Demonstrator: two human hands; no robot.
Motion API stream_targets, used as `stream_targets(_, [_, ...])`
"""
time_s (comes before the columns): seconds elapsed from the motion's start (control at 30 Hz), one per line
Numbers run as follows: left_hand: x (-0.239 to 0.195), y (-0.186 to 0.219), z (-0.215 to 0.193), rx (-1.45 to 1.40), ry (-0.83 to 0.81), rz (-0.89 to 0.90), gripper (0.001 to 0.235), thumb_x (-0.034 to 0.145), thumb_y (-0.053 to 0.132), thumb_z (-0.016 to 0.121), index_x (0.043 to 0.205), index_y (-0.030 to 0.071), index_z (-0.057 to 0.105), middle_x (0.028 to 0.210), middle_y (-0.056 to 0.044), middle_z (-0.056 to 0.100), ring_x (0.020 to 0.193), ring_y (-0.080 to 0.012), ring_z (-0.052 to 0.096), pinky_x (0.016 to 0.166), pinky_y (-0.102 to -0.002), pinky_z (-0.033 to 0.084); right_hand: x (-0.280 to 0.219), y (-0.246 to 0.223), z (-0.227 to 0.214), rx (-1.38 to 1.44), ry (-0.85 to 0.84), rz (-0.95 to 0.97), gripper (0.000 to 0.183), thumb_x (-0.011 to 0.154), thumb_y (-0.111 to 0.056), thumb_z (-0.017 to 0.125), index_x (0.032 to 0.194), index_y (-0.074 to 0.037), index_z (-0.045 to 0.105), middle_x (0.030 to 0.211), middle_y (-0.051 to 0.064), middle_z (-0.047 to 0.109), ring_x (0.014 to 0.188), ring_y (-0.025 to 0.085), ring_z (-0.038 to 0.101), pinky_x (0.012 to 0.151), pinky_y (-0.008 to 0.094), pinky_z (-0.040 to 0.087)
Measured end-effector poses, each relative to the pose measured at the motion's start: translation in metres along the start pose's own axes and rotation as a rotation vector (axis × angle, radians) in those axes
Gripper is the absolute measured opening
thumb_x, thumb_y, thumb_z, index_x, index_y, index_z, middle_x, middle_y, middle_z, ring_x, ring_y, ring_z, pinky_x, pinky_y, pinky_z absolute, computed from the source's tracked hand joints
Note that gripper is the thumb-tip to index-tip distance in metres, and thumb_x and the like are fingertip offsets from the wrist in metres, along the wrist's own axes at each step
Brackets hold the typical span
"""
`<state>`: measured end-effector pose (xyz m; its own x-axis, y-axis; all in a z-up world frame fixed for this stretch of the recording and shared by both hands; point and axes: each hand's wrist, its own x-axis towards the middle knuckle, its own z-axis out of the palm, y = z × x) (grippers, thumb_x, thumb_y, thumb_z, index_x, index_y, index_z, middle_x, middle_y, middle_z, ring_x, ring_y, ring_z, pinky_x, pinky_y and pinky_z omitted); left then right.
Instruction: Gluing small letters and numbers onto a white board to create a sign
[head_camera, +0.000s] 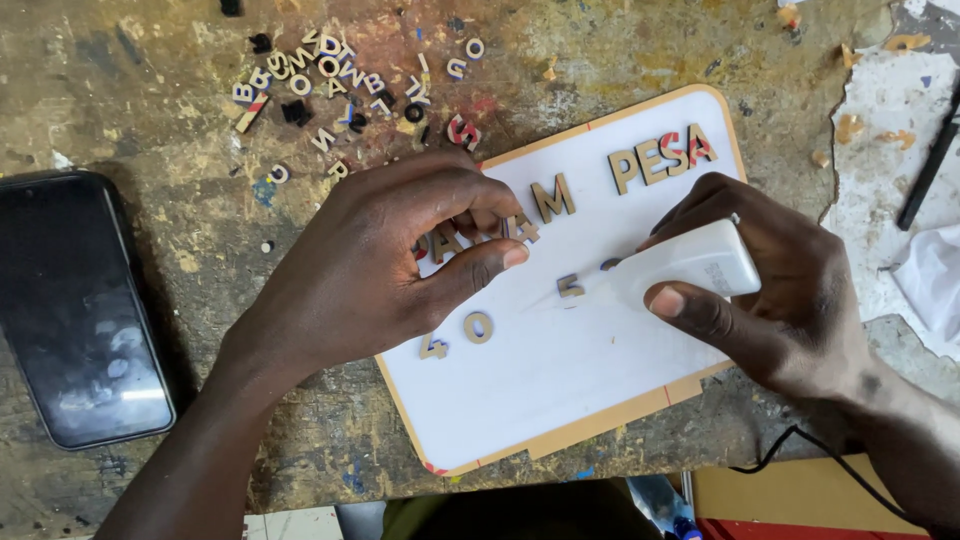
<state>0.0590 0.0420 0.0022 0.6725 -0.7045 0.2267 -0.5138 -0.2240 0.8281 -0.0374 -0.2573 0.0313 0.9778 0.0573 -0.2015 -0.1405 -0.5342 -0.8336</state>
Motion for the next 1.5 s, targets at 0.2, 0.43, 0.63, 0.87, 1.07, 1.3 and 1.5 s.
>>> stream_targets(0.2, [-0.001, -0.001, 0.001, -0.005, -0.01, 0.002, 0.019, 0.11, 0.019, 0.077, 0.12, 0.003, 0.075, 0.104, -0.008, 0.071, 0.094, -0.0222, 0.072, 0.083, -0.038, 0.057, 0.0, 0.002, 0.0, 0.006, 0.056, 0.007, 0.034, 0.091, -0.028, 0.08, 0.111, -0.001, 0.074, 0.103, 0.006, 0.072, 0.088, 0.016, 0.066, 0.073, 0.027, 0.047])
stream_targets(0.43, [-0.002, -0.002, 0.001, 0.014, -0.011, 0.023, 0.021, 0.111, 0.022, 0.075, 0.12, 0.003, 0.074, 0.107, -0.009, 0.072, 0.094, -0.0237, 0.073, 0.082, -0.039, 0.057, 0.0, 0.001, -0.001, -0.096, -0.012, -0.101, 0.038, 0.091, -0.031, 0.079, 0.115, -0.002, 0.077, 0.111, 0.008, 0.078, 0.099, 0.018, 0.072, 0.087, 0.029, 0.051])
stream_targets(0.63, [-0.002, -0.001, 0.002, 0.006, -0.018, 0.007, 0.02, 0.112, 0.021, 0.074, 0.12, 0.003, 0.074, 0.108, -0.009, 0.071, 0.093, -0.0232, 0.072, 0.081, -0.04, 0.058, -0.002, 0.002, 0.001, 0.011, 0.03, -0.003, 0.035, 0.09, -0.028, 0.081, 0.114, -0.002, 0.074, 0.109, 0.006, 0.077, 0.092, 0.015, 0.069, 0.077, 0.027, 0.05])
stream_targets(0.87, [-0.002, -0.001, 0.002, 0.015, -0.024, -0.001, 0.021, 0.112, 0.022, 0.074, 0.121, 0.003, 0.074, 0.11, -0.009, 0.072, 0.094, -0.0237, 0.074, 0.081, -0.04, 0.058, 0.0, 0.004, -0.002, -0.024, -0.002, -0.075, 0.035, 0.091, -0.026, 0.08, 0.114, 0.0, 0.076, 0.108, 0.008, 0.076, 0.09, 0.017, 0.069, 0.075, 0.027, 0.048])
stream_targets(1.07, [-0.002, 0.0, 0.003, 0.009, -0.031, -0.012, 0.021, 0.111, 0.022, 0.075, 0.122, 0.004, 0.074, 0.111, -0.009, 0.072, 0.095, -0.0235, 0.074, 0.081, -0.041, 0.059, 0.0, 0.001, -0.002, -0.082, 0.0, -0.079, 0.037, 0.09, -0.028, 0.081, 0.115, -0.003, 0.075, 0.11, 0.008, 0.077, 0.093, 0.017, 0.069, 0.081, 0.028, 0.049])
stream_targets(1.3, [-0.001, 0.001, 0.002, 0.011, -0.003, 0.029, 0.018, 0.112, 0.019, 0.075, 0.12, 0.003, 0.072, 0.108, -0.009, 0.07, 0.094, -0.0233, 0.071, 0.084, -0.039, 0.057, 0.0, -0.006, -0.002, -0.062, 0.02, -0.013, 0.035, 0.089, -0.028, 0.082, 0.112, -0.003, 0.074, 0.113, 0.008, 0.078, 0.099, 0.017, 0.071, 0.082, 0.029, 0.051])
stream_targets(1.5, [-0.002, 0.002, 0.003, 0.001, 0.008, 0.021, 0.02, 0.112, 0.017, 0.075, 0.125, 0.002, 0.073, 0.113, -0.01, 0.072, 0.096, -0.0237, 0.074, 0.085, -0.04, 0.059, 0.0, 0.001, -0.006, -0.011, 0.018, -0.028, 0.035, 0.087, -0.024, 0.081, 0.112, -0.001, 0.072, 0.108, 0.009, 0.082, 0.084, 0.016, 0.07, 0.068, 0.027, 0.051])
